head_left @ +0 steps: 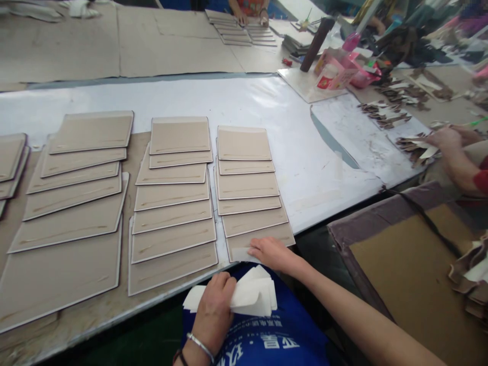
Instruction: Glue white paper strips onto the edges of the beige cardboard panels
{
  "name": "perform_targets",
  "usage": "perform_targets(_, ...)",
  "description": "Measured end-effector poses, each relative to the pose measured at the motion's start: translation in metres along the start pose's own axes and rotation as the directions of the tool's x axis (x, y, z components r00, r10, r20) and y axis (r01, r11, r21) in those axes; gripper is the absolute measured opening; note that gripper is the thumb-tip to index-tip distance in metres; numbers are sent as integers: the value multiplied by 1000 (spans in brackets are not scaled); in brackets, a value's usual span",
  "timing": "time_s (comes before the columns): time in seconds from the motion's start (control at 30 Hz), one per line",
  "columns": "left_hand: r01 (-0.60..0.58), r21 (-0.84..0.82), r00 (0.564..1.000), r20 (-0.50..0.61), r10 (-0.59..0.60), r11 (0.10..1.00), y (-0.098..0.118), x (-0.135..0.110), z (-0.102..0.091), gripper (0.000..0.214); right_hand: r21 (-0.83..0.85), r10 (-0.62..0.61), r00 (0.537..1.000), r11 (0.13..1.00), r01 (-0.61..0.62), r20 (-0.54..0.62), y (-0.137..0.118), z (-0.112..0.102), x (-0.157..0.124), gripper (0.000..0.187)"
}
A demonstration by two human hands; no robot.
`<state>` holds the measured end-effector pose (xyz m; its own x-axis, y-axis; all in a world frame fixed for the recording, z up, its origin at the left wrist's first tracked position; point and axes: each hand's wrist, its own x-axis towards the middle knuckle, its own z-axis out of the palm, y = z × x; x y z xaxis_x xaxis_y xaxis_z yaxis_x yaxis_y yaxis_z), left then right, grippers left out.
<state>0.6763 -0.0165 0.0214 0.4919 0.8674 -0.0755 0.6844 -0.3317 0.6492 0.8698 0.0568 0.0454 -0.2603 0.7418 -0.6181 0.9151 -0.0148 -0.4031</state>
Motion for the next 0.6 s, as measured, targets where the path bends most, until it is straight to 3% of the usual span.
perform_targets(0.23, -161, 247, 971, -133, 199, 955, -16, 3, 17, 31, -64, -46, 997, 997, 50, 59, 10, 2, 25, 26)
perform_targets(0.6, -229, 313, 960, -86, 268, 922, -26, 11, 19, 29, -118, -6, 999, 993, 10, 32, 6, 3, 29, 27)
